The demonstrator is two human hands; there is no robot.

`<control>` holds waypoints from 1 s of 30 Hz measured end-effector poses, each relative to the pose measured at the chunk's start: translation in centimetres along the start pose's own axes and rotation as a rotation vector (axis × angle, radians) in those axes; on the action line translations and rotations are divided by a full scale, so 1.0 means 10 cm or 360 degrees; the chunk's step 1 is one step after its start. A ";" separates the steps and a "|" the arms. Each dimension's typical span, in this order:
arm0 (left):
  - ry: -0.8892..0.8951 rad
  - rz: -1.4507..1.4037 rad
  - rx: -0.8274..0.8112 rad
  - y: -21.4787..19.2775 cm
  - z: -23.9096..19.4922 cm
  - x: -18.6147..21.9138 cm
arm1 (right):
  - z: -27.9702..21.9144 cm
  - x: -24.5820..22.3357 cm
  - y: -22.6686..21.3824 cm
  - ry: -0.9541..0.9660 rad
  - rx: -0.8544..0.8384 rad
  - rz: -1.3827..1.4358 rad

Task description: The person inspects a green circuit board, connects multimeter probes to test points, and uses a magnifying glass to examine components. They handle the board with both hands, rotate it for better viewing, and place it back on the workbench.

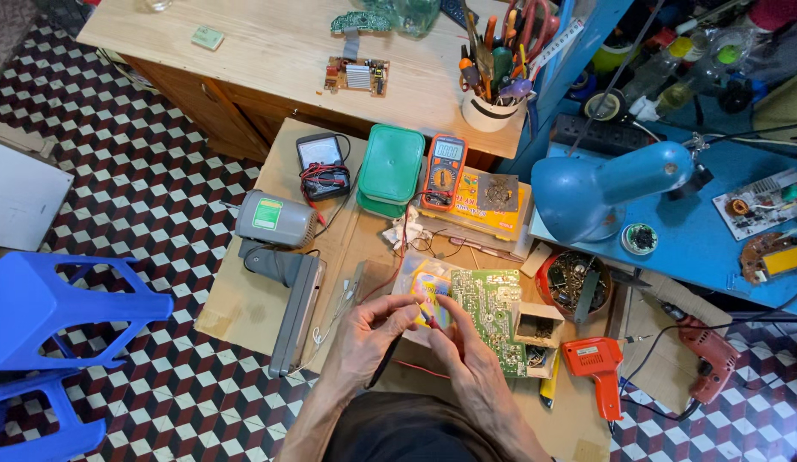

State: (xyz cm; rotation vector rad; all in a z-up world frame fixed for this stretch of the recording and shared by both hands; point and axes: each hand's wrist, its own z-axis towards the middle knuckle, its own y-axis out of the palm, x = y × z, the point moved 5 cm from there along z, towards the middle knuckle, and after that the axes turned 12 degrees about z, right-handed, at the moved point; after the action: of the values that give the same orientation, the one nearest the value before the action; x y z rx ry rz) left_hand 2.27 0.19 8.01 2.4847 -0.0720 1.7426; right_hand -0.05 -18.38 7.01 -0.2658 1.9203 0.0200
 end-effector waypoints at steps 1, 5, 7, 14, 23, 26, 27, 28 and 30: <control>-0.0005 0.0042 -0.0056 0.04 -0.01 -0.01 | -0.02 -0.02 0.01 -0.0006 0.0008 0.0139; -0.0044 0.0100 -0.0035 0.10 -0.01 -0.03 | -0.05 -0.27 0.05 -0.0574 -0.0028 0.0206; -0.0032 0.0091 0.0002 0.09 0.00 -0.03 | -0.04 -0.13 0.05 -0.0083 0.0058 0.0172; -0.0007 0.0016 0.0141 0.07 0.02 -0.13 | 0.00 0.08 0.13 0.0160 0.0105 0.0197; -0.0052 -0.0280 0.0256 0.09 0.12 -0.42 | 0.13 0.14 0.26 0.0019 -0.0098 0.0254; -0.0092 -0.0292 0.0306 0.11 0.16 -0.45 | 0.18 0.17 0.31 0.0241 -0.0125 0.0217; -0.0122 -0.0324 0.0317 0.11 0.18 -0.46 | 0.21 0.16 0.33 0.0264 -0.0144 0.0287; -0.0153 -0.0356 0.0327 0.12 0.21 -0.47 | 0.23 0.13 0.33 0.0287 -0.0163 0.0356; -0.0134 -0.0344 0.0392 0.11 0.27 -0.45 | 0.27 0.09 0.36 0.0363 -0.0188 0.0490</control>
State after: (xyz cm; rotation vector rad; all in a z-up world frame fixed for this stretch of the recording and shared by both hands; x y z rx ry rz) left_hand 3.12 -1.32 2.92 2.6140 0.4137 1.6453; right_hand 1.49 -14.67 4.83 -0.0491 2.1749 0.3207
